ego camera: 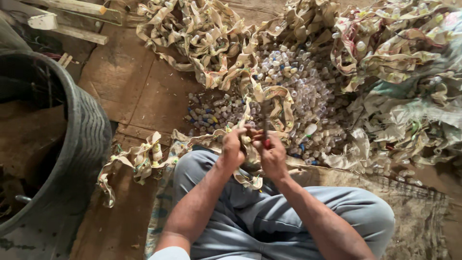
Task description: The person sits on the floor and uses pliers to cut and remove small light bulbs from a string of lights. The bulbs are dropped onto a pile on the floor as they are removed.
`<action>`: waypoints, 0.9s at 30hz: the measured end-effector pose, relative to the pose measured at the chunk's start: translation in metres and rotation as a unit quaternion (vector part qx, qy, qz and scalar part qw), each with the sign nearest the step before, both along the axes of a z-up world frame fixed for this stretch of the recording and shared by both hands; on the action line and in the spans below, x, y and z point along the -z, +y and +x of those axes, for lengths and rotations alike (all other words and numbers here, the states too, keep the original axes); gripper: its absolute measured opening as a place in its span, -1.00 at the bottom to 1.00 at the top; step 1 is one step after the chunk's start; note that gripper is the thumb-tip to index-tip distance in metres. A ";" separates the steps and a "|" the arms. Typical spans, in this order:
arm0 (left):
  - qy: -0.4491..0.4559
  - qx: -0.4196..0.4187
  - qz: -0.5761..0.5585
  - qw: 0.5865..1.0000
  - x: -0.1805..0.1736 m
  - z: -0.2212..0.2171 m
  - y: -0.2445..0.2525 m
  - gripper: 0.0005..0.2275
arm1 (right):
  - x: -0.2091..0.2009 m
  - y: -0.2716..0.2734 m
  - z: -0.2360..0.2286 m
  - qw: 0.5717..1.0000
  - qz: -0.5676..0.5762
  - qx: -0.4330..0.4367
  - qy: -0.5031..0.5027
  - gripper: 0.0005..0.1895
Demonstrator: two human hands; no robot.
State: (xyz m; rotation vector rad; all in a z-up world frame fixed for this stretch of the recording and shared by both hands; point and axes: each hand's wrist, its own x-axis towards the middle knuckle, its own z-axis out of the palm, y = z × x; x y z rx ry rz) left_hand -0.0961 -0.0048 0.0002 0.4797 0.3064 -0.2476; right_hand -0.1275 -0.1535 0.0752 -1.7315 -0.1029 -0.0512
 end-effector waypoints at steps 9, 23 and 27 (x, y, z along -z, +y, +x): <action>-0.034 0.011 -0.062 0.997 -0.033 0.012 0.016 -0.70 | -0.012 -0.051 0.016 0.968 0.087 -0.045 0.232 -0.87; -0.003 0.067 0.759 0.647 -0.011 0.007 0.034 -0.36 | 0.012 -0.053 0.019 0.933 0.062 -0.111 0.337 -0.88; -0.114 0.001 0.861 0.496 -0.005 0.034 0.036 -0.33 | 0.016 -0.045 0.018 0.893 0.153 -0.100 0.411 -0.90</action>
